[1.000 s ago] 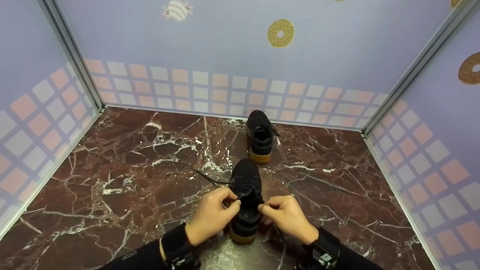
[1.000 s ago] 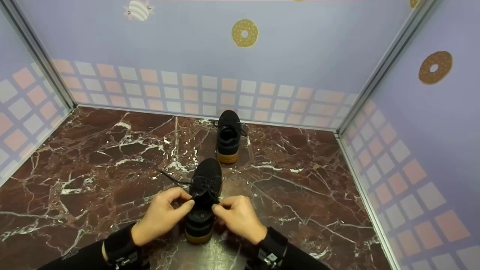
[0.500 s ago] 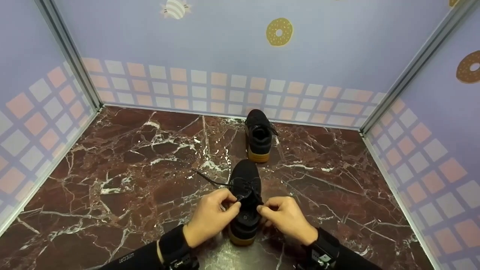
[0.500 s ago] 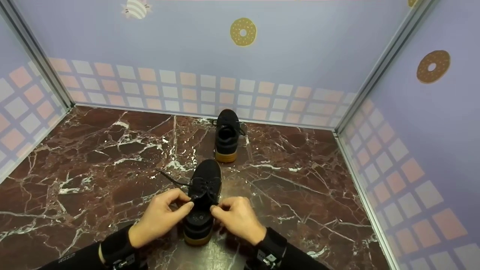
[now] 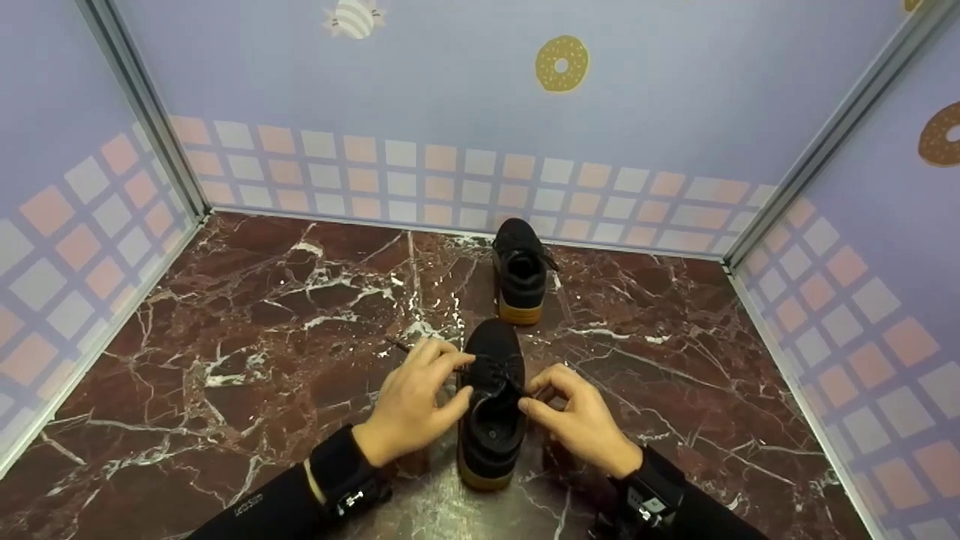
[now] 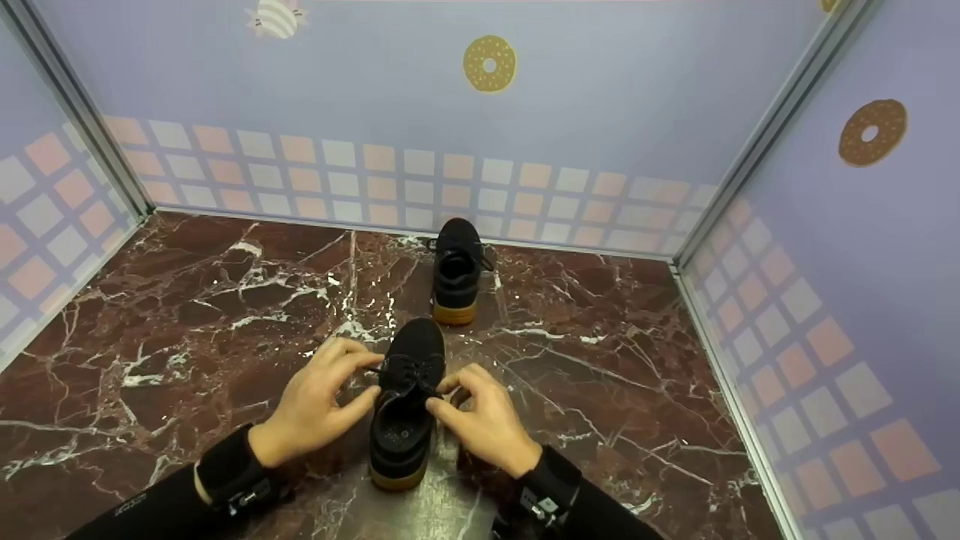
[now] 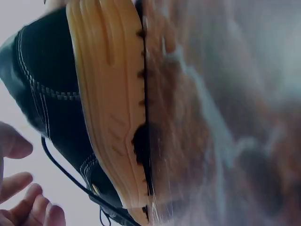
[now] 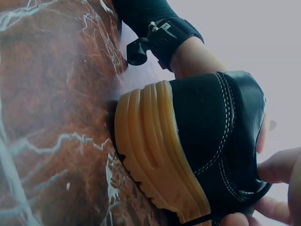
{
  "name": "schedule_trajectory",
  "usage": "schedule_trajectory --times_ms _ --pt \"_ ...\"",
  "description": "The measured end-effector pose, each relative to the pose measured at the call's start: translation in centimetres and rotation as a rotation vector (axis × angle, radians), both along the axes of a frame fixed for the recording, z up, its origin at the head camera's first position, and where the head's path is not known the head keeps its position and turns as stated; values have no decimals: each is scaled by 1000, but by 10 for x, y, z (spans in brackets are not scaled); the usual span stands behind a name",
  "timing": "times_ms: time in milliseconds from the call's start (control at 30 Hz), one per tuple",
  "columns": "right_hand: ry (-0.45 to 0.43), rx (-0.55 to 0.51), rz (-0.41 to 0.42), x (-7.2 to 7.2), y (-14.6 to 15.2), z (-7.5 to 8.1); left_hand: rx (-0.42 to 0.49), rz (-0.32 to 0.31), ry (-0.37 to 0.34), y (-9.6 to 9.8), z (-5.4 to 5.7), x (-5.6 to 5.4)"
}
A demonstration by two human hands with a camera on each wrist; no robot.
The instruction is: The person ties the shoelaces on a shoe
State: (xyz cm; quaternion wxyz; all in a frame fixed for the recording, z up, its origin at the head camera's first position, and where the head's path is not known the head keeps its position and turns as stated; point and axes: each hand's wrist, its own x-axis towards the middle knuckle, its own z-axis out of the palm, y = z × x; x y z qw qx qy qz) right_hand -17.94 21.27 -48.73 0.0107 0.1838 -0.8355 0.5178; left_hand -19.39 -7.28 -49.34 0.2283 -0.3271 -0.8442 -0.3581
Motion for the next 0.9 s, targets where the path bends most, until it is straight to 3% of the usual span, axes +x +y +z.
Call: schedule_trajectory --times_ms 233,400,500,733,900 --pt "52 -73 80 -5 4 -3 -26 -45 -102 -2 -4 -5" --pt "-63 -137 100 -10 11 -2 2 -107 -144 -2 -4 -6" --pt "-93 -164 101 -13 15 0 18 -106 -185 -2 -2 -5" --pt "-19 -181 64 -17 20 3 82 -92 -383 -3 4 0" --pt "8 -254 102 -20 21 1 168 -92 -445 -2 2 0"
